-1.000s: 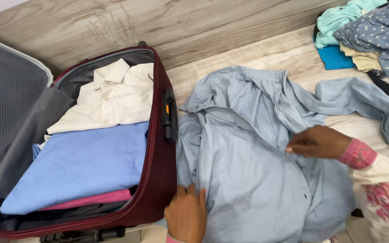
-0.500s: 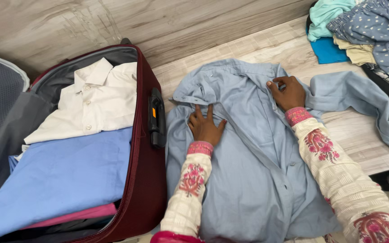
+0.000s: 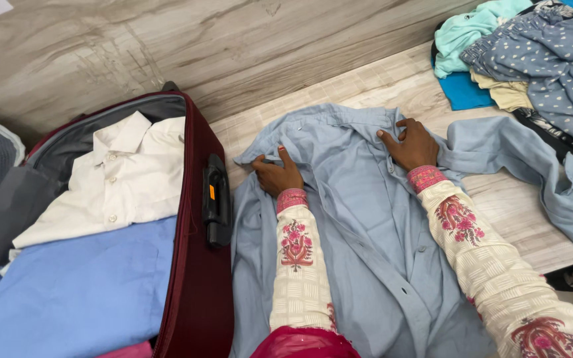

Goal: The person buttons a white shirt, folds it, and places it into an open suitcase before spreading out a blue shirt and beginning to button it by hand.

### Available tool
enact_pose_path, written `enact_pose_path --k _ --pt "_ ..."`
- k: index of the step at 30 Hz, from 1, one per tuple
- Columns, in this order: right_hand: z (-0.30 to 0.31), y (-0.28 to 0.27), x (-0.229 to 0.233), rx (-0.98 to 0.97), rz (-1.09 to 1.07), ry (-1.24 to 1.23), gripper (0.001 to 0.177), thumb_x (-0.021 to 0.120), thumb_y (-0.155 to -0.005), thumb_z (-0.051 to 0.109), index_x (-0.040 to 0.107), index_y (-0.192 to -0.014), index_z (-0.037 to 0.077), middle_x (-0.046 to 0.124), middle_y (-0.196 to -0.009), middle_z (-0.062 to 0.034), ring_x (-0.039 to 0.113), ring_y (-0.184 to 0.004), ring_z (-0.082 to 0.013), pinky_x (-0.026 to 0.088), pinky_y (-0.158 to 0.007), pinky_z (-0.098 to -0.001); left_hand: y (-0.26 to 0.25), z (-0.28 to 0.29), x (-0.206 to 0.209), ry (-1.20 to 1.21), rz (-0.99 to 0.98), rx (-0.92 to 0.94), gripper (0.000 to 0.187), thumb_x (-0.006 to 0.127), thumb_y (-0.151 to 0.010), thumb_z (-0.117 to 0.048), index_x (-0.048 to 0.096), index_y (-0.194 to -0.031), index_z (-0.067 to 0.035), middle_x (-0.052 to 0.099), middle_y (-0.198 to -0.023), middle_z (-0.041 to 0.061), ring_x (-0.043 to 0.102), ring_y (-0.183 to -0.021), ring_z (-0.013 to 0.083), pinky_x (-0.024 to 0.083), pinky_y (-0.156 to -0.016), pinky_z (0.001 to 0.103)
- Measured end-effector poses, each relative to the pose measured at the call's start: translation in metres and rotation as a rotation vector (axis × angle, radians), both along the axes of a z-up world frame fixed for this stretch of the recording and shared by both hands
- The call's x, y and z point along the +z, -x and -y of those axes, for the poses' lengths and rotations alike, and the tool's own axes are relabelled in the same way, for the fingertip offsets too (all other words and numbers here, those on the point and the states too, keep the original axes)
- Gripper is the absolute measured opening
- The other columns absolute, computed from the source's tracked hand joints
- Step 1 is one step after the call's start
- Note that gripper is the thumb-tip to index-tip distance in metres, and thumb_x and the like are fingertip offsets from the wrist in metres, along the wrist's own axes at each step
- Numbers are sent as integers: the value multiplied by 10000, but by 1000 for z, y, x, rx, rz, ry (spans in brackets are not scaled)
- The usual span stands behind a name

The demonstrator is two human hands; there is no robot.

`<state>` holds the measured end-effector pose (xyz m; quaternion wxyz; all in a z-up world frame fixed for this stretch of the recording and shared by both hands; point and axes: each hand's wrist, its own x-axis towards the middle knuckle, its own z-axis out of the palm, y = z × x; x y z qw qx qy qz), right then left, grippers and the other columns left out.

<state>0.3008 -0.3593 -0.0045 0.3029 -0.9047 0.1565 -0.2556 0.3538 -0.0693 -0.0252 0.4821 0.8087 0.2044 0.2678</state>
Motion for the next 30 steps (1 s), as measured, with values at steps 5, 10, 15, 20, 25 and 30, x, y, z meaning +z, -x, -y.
enact_pose_path --k 5,10,15,20,25,30 --pt "11 -15 6 -63 72 125 816 835 -788 617 597 -1349 74 667 -1097 -170 671 -918 -364 519 -762 -505 8 -2 30 -152 42 -32 912 860 -674 -309 421 -1407 11 625 -1219 274 611 -1117 449 457 -931 501" --pt "22 -20 3 81 3 102 778 774 -787 447 556 -1518 295 641 -1138 -163 670 -967 -356 531 -801 -489 -40 -38 -14 49 91 -181 488 667 -777 -89 828 -1222 -208 794 -1111 132 762 -1007 278 585 -930 374" --pt "30 -32 -14 239 98 201 413 732 -897 364 733 -1310 354 652 -1266 -164 595 -1150 -382 515 -928 -472 -24 -64 38 329 295 -199 646 638 -840 84 657 -1446 -138 607 -1225 274 517 -955 242 484 -886 406" --pt "30 -40 -21 275 100 252 337 764 -896 356 782 -1232 338 648 -1282 -186 555 -1156 -402 501 -956 -469 12 -38 106 788 505 -765 911 668 -886 68 286 -1684 -150 409 -1556 280 547 -1274 288 430 -1118 409" --pt "22 -32 -7 319 194 271 316 770 -846 268 802 -1158 301 714 -1127 -103 564 -1064 -364 514 -933 -428 6 7 84 428 496 -1074 863 654 -986 -130 143 -1682 -143 127 -1779 115 152 -1640 280 178 -1324 427" --pt "10 -23 6 254 17 228 315 816 -848 242 803 -1161 266 676 -853 -143 570 -921 -354 507 -838 -431 -16 41 3 -340 131 -1009 942 698 -948 -392 126 -1634 -92 232 -1697 184 231 -1543 388 176 -1262 476"
